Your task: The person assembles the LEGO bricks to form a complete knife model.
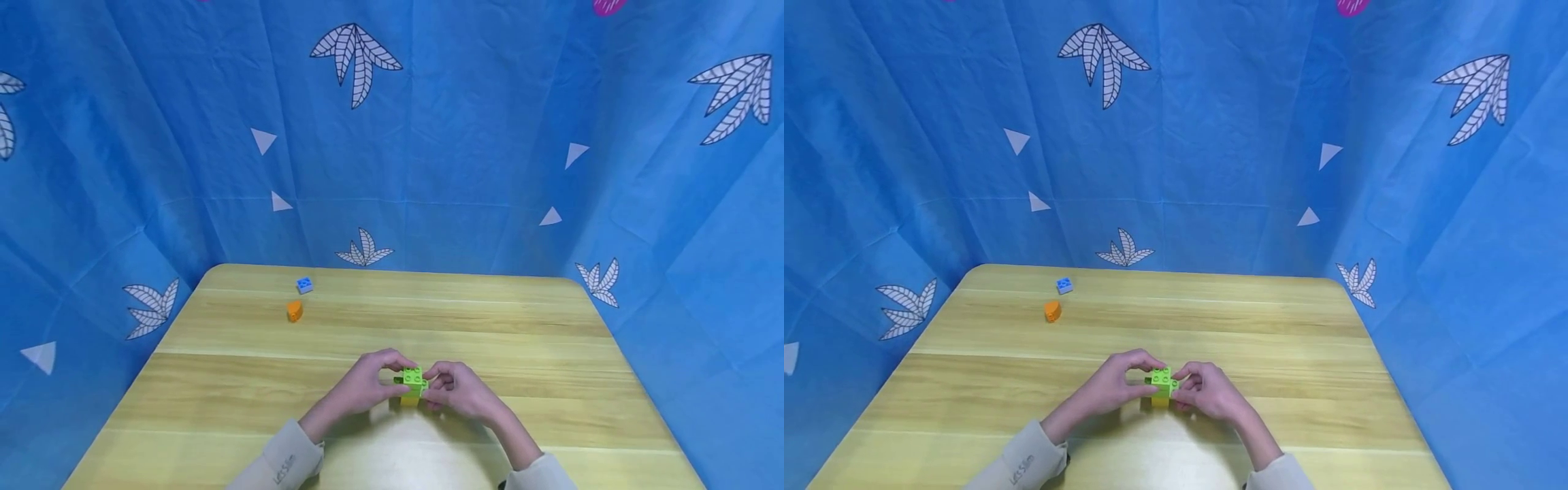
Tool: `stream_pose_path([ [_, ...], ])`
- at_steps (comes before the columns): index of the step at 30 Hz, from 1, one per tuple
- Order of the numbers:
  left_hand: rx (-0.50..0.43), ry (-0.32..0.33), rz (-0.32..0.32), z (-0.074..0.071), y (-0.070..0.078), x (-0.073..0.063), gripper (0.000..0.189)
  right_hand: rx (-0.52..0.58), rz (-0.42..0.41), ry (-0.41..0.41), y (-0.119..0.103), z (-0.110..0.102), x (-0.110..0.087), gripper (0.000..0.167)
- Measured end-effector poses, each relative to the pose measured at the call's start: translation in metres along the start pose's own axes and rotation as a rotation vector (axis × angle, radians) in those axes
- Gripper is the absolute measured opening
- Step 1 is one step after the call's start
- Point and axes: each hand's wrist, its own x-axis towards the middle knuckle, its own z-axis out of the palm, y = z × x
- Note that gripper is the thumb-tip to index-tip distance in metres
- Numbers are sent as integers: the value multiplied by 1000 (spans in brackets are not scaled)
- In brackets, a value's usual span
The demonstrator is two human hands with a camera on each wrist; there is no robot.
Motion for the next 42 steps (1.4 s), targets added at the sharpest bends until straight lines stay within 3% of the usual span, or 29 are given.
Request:
stream_pose_path([
  [9,45,17,13,2,2,-2,38,-6,-2,0,0,-1,-1,36],
  [24,70,23,-43,4,3,-4,37,-26,12,-3,2,1,2,34],
  [42,69,21,-5,1,3,0,37,-25,9,3,0,-1,1,35],
])
